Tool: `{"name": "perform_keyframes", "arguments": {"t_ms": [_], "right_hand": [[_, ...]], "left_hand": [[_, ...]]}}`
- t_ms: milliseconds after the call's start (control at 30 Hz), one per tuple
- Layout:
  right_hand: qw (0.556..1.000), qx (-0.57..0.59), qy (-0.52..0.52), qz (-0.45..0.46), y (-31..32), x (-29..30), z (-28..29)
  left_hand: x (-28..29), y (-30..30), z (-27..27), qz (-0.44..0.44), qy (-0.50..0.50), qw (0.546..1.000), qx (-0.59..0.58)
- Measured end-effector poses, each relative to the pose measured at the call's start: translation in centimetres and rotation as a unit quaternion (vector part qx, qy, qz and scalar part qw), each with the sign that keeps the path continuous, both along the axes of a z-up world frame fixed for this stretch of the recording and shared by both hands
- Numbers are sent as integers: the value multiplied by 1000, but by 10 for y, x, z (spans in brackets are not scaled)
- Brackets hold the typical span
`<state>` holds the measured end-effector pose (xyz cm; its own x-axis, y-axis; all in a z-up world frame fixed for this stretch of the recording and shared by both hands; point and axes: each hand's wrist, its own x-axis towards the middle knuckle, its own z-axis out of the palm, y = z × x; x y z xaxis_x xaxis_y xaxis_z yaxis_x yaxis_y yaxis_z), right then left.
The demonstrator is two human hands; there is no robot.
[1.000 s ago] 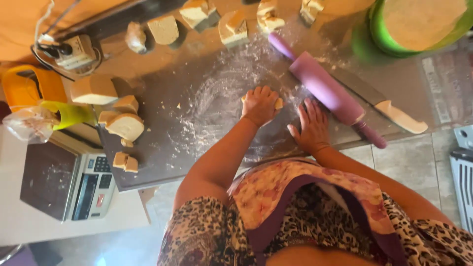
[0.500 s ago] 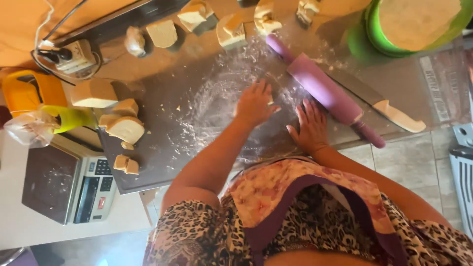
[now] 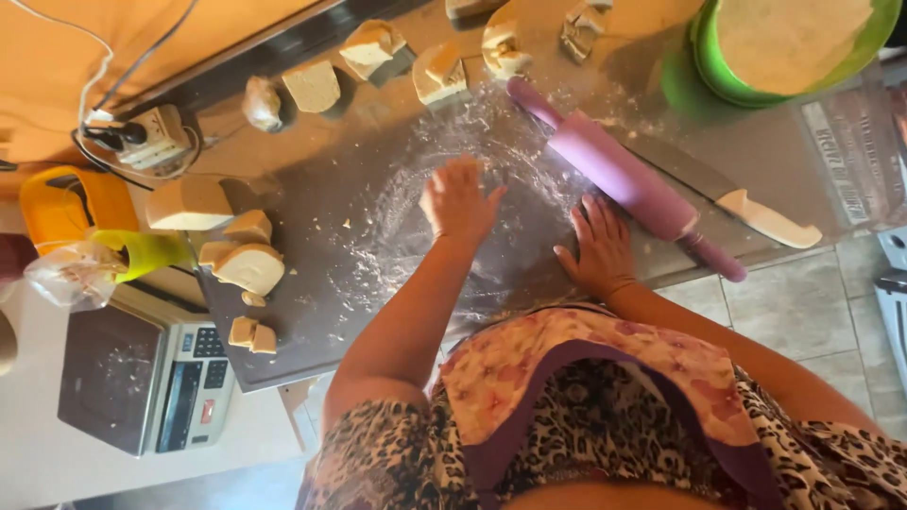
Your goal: Rolling out dough and pressing it into aluminum pie tins to create crusts
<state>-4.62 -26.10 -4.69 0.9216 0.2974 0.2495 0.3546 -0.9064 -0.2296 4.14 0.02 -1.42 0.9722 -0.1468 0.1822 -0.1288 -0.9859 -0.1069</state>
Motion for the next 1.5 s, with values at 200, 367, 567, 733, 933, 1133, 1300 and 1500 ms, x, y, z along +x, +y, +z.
{"name": "perform_keyframes", "arguments": {"t_ms": [200, 367, 567, 733, 933, 1133, 1300, 1500], "right_hand": [[1000, 1, 14, -5, 2, -2, 0], [1000, 1, 11, 0, 2, 1, 5], [1000, 8, -18, 3, 0, 0, -1], [1000, 2, -9, -9, -1, -1, -3], [1000, 2, 11, 5, 0, -2, 9], [1000, -18, 25, 5, 5, -2, 15], [1000, -10, 18, 13, -2, -5, 2], [1000, -14, -22, 8, 0, -2, 7]], "left_hand": [[10, 32, 35, -14, 122, 989, -80], [-2, 8, -10, -57, 166, 980, -94], [11, 19, -11, -116, 56, 987, -97], [10, 69, 37, 90, -2, 880, -466], [-17, 71, 43, 34, 48, 943, -327], [-44, 15, -15, -95, -81, 978, -166], [-24, 17, -47, -82, -77, 974, -196], [5, 60, 60, 76, 89, 981, -156]]}}
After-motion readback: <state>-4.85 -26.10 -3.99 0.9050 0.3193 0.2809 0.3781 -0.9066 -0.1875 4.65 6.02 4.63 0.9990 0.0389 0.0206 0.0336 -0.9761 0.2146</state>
